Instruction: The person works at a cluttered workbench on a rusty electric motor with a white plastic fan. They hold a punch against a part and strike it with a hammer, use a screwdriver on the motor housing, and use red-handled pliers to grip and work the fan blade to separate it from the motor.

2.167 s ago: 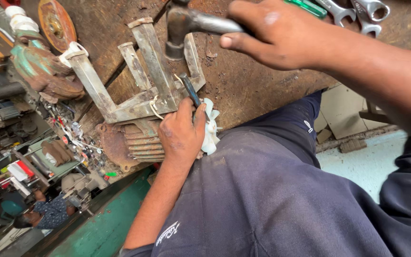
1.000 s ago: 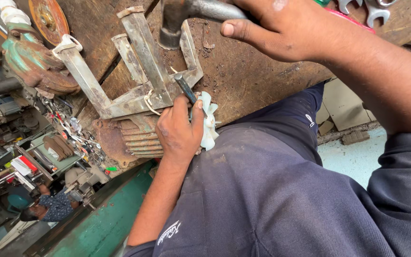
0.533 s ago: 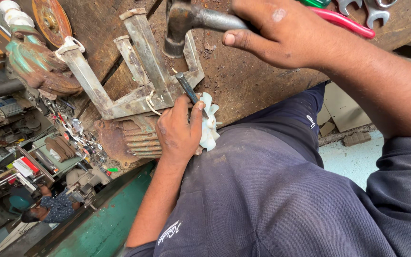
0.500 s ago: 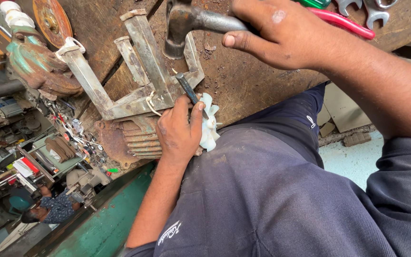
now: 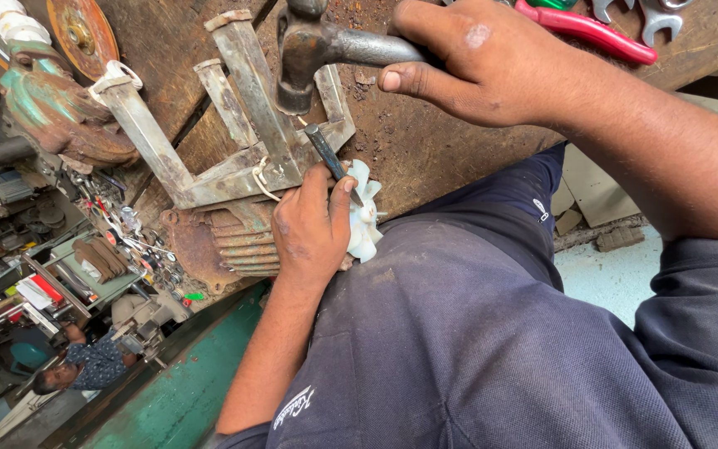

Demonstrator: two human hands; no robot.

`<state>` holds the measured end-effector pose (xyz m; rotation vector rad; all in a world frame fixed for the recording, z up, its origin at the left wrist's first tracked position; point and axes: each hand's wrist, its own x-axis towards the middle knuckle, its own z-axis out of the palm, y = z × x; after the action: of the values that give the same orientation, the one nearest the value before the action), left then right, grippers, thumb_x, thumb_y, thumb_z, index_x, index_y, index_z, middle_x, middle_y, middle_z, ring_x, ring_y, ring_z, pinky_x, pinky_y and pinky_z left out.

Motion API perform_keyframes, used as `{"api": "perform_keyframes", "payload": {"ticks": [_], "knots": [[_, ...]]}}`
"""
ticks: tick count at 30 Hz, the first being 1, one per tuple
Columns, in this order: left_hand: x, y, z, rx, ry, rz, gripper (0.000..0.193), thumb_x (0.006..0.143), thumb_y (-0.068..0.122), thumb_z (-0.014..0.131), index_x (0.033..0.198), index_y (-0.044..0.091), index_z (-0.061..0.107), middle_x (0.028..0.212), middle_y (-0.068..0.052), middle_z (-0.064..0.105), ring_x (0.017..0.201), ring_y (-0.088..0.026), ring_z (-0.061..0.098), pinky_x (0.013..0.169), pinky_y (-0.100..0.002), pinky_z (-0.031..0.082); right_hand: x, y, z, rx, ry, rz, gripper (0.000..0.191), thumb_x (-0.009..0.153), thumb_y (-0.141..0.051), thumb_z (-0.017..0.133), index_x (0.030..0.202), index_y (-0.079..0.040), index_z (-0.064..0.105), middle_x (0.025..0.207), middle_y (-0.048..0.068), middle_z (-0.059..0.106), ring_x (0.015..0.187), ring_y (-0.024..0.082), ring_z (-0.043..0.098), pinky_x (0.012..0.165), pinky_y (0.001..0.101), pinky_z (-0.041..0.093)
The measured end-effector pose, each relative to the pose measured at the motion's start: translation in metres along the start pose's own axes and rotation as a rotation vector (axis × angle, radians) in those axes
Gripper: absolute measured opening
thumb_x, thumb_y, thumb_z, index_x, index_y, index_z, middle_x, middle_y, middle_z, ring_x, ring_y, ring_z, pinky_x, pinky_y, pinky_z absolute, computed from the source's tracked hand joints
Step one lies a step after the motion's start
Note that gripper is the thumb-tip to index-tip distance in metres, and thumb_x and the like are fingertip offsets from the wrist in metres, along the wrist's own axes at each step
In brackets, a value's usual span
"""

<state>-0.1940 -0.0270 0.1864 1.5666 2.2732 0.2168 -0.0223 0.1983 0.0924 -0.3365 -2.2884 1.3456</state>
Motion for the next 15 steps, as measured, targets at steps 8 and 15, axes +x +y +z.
{"api": "perform_keyframes", "payload": {"ticks": [8,15], "knots": [[-0.001,-0.002,0.000,-0.019,-0.004,0.008,0.022,0.099,0.018,0.070,0.112,0.002,0.062,0.079,-0.016,0.069,0.073,-0.038,0.068,0.067,-0.049,0.050,0.004,-0.006,-0.004,0.056,-0.033,0.026,0.039,0.111,-0.039,0.062,0.104,-0.001,0.055,0.076,0.018,0.054,0.073,0.040,0.060,0.063,0.0493,0.043],[0.001,0.002,0.000,0.013,0.035,-0.004,0.020,0.096,0.020,0.073,0.099,0.004,0.061,0.073,-0.020,0.064,0.073,-0.043,0.064,0.066,-0.054,0.048,0.036,-0.019,-0.038,-0.145,-0.212,0.042,0.042,0.106,-0.044,0.061,0.102,-0.002,0.058,0.072,0.020,0.057,0.067,0.039,0.060,0.060,0.0497,0.046]]}}
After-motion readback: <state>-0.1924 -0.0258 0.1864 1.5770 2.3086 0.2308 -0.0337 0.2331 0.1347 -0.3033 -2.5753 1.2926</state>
